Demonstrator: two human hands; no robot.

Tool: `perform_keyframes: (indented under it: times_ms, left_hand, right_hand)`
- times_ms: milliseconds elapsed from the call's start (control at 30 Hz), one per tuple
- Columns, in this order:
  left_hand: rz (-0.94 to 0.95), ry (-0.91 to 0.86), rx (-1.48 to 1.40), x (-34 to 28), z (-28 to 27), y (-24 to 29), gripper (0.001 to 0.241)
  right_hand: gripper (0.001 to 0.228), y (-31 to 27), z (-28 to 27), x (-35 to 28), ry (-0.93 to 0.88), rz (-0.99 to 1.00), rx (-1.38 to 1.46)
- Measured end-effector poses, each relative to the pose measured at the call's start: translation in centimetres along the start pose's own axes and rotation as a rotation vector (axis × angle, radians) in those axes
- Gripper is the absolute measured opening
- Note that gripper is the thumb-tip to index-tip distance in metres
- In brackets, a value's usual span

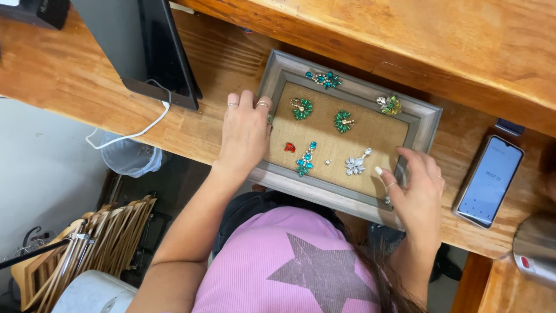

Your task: Arranging various pieces of colorful jewelry, such as earrings and brooches, inside a silver picture frame for display.

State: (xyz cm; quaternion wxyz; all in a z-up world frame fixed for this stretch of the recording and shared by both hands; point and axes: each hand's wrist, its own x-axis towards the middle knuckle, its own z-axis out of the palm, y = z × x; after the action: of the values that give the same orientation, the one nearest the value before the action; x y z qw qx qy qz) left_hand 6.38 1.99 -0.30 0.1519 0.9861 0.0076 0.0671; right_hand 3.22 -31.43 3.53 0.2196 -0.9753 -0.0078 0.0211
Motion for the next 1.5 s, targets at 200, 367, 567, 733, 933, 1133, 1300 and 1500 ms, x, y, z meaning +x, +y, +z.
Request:
perform_keyframes:
  times_ms: [200,367,567,733,933,1133,1300,1500]
  left_hand:
    - [0.019,0.059,-0.084,-0.3,-0.5,0.4,0.039]
    - [0.161,0.186,-0.339,-0.1,-1.0,3.0,0.051]
    - [0.241,0.088,-0.308,1.0,3.1,6.0,0.051]
    - [0.222,0.034,-0.227,1.6,4.0,6.2,0.050]
    - [0.249,0.140,-0.330,0.6,1.0,5.9,0.050]
    - [0.163,0.246,-0.259,-2.3,-2.3,1.7,0.043]
    - [-0.032,0.230,-0.151,-4.2,-1.1,-2.5,0.042]
    - [-0.059,0.187,-0.182,-4.9,-0.4,-2.8,0.035]
  right_hand:
    - [0.044,3.9,1.6,-1.5,0.081,0.012,0.009]
    - [0.037,7.0,3.0,-1.8,0.194,-0.045,0.024]
    - [0.035,6.9,2.8,-2.4,0.161,-0.065,-0.016]
    - [0.041,4.9,1.6,-3.0,0.090,-0.096,-0.024]
    - [0.037,6.3,1.9,-3.9,0.124,-0.074,-0.038]
    - [0.030,5.9,2.6,-4.0,0.079,-0.008,-0.054]
    - [0.012,6.2,3.5,-3.2,0.075,0.060,-0.025]
    - [0.014,6.8,4.3,-0.9,0.125,0.027,0.056]
